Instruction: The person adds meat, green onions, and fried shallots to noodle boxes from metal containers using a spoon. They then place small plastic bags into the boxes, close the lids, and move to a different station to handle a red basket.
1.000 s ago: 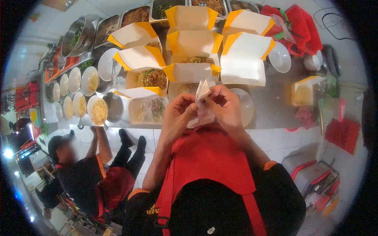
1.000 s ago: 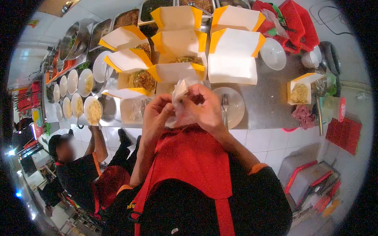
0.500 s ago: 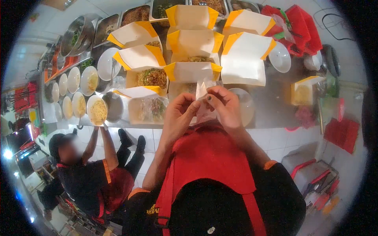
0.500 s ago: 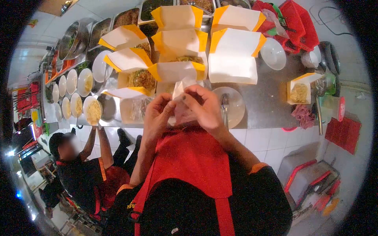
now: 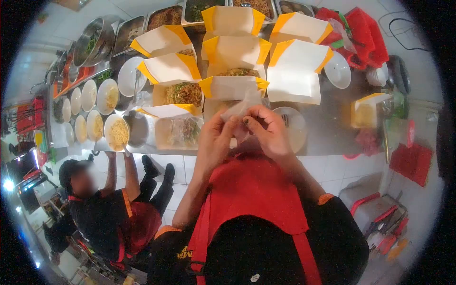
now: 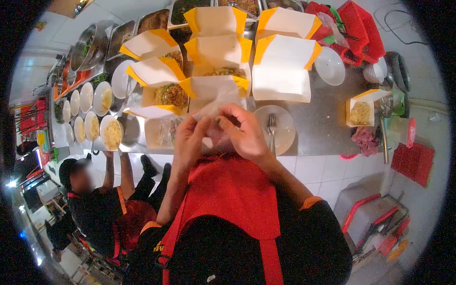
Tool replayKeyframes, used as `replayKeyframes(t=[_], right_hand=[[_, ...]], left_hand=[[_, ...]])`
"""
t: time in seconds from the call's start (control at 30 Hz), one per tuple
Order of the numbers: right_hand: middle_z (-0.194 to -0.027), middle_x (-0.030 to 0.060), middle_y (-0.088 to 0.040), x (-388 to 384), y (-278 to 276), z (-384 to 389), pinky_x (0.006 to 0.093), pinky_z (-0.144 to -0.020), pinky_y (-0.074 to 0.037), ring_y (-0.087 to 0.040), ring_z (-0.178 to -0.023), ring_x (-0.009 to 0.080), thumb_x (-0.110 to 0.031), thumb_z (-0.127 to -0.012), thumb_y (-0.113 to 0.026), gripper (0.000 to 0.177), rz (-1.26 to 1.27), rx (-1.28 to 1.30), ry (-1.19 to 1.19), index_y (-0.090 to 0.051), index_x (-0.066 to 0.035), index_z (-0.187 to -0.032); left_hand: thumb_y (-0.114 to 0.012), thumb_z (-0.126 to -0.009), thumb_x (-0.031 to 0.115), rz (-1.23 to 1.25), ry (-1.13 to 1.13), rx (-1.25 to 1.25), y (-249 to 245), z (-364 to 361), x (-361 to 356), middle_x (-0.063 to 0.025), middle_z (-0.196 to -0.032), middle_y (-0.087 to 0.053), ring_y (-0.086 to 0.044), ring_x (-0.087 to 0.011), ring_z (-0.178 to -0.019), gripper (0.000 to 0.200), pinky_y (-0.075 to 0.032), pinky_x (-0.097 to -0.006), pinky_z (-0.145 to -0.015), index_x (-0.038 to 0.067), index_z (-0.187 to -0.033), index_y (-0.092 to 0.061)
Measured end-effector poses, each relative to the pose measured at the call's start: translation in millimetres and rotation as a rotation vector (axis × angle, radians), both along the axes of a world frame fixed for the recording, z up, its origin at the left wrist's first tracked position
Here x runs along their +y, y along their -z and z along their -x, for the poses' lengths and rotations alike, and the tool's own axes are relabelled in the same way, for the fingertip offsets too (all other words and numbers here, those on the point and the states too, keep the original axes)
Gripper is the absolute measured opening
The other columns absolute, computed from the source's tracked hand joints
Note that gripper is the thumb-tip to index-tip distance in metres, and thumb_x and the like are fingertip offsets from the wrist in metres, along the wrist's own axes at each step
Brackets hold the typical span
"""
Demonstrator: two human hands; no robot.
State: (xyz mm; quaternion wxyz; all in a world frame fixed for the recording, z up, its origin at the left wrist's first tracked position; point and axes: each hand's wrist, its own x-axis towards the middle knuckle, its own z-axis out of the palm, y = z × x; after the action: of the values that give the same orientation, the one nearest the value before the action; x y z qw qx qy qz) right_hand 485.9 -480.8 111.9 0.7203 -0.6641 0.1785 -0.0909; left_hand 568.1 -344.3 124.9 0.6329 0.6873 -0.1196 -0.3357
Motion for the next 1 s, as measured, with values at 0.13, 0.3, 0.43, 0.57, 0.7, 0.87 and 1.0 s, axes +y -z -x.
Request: replayKeyframes(t=[0.13, 0.3, 0.43, 0.57, 0.7, 0.87, 1.0], right_hand=[[-0.092, 0.0042, -0.063, -4.4, -3.1, 1.1, 0.024, -0.071, -0.047, -0.056, -0.078, 0.0085, -0.005, -0.094, -0.054, 0.009, -0.137, -0.01, 0.013, -0.059, 0.0, -0.1], [-0.099, 0.0092, -0.061, -29.6, -10.9, 6.6, 0.0283, -0.072, -0.048, -0.058, -0.079, 0.0146, -0.004, -0.089, -0.044, 0.009, -0.463, -0.05, 0.277, -0.054, -0.004, -0.088], [-0.1, 0.013, -0.063, -53.4, -23.9, 9.8, 0.0324, -0.074, -0.052, -0.062, -0.083, 0.0189, -0.006, -0.085, -0.044, 0.009, -0.722, -0.188, 0.299, -0.052, -0.004, -0.088], [-0.103, 0.017, -0.064, -57.2, -27.2, 9.8, 0.0356, -0.075, -0.054, -0.065, -0.089, 0.0236, -0.006, -0.083, -0.045, 0.008, -0.681, -0.214, 0.149, -0.049, -0.003, -0.088], [-0.104, 0.0178, -0.064, -41.6, -48.3, 3.2, 0.0331, -0.071, -0.053, -0.064, -0.082, 0.0217, -0.003, -0.081, -0.043, 0.006, -0.576, -0.145, -0.041, -0.048, -0.004, -0.085], [-0.104, 0.013, -0.066, -42.4, -48.6, 1.4, 0.028, -0.074, -0.05, -0.062, -0.084, 0.0162, -0.003, -0.084, -0.046, 0.008, -0.375, -0.106, -0.139, -0.052, -0.002, -0.09], [-0.101, 0.008, -0.066, -50.7, -56.0, 5.2, 0.0268, -0.073, -0.051, -0.061, -0.086, 0.0121, -0.011, -0.092, -0.055, 0.011, -0.431, -0.022, -0.117, -0.055, -0.001, -0.097]], left_hand=[[-0.056, -0.097, 0.019, -0.161, -0.19, -0.226, 23.3, -13.5, 31.7, 0.0001, -0.088, -0.064, -0.06, -0.0102, -0.079, 0.014, -0.049, -0.0256, -0.067, 0.006, -0.098, -0.061], [-0.056, -0.095, 0.015, 0.302, -0.715, 0.137, -3.5, -45.7, 57.8, 0.0019, -0.086, -0.054, -0.052, -0.0087, -0.067, 0.012, -0.047, -0.0236, -0.059, 0.01, -0.106, -0.056], [-0.059, -0.093, 0.009, 0.024, -0.335, 0.112, -21.4, -68.0, 100.7, -0.0015, -0.083, -0.058, -0.056, -0.0078, -0.07, 0.017, -0.046, -0.0227, -0.058, 0.008, -0.109, -0.053], [-0.061, -0.092, 0.011, -0.261, -0.018, -0.047, -39.6, -47.0, 74.1, -0.0052, -0.09, -0.064, -0.057, -0.0091, -0.075, 0.034, -0.045, -0.0234, -0.066, 0.004, -0.123, -0.05], [-0.071, -0.085, 0.015, -0.027, 0.265, -0.359, -38.9, -39.6, 20.2, -0.0089, -0.107, -0.067, -0.059, -0.0162, -0.094, 0.052, -0.045, -0.0303, -0.087, 0.004, -0.13, -0.05], [-0.075, -0.081, 0.011, 0.188, 0.285, -0.3, -47.6, -31.5, -12.5, -0.0067, -0.103, -0.067, -0.06, -0.0145, -0.098, 0.028, -0.045, -0.0291, -0.091, 0.002, -0.105, -0.064], [-0.073, -0.085, 0.009, 0.007, 0.258, -0.272, -51.8, -29.3, -12.4, -0.0023, -0.093, -0.064, -0.057, -0.0107, -0.09, 0.018, -0.045, -0.0251, -0.083, 0.001, -0.096, -0.062]])
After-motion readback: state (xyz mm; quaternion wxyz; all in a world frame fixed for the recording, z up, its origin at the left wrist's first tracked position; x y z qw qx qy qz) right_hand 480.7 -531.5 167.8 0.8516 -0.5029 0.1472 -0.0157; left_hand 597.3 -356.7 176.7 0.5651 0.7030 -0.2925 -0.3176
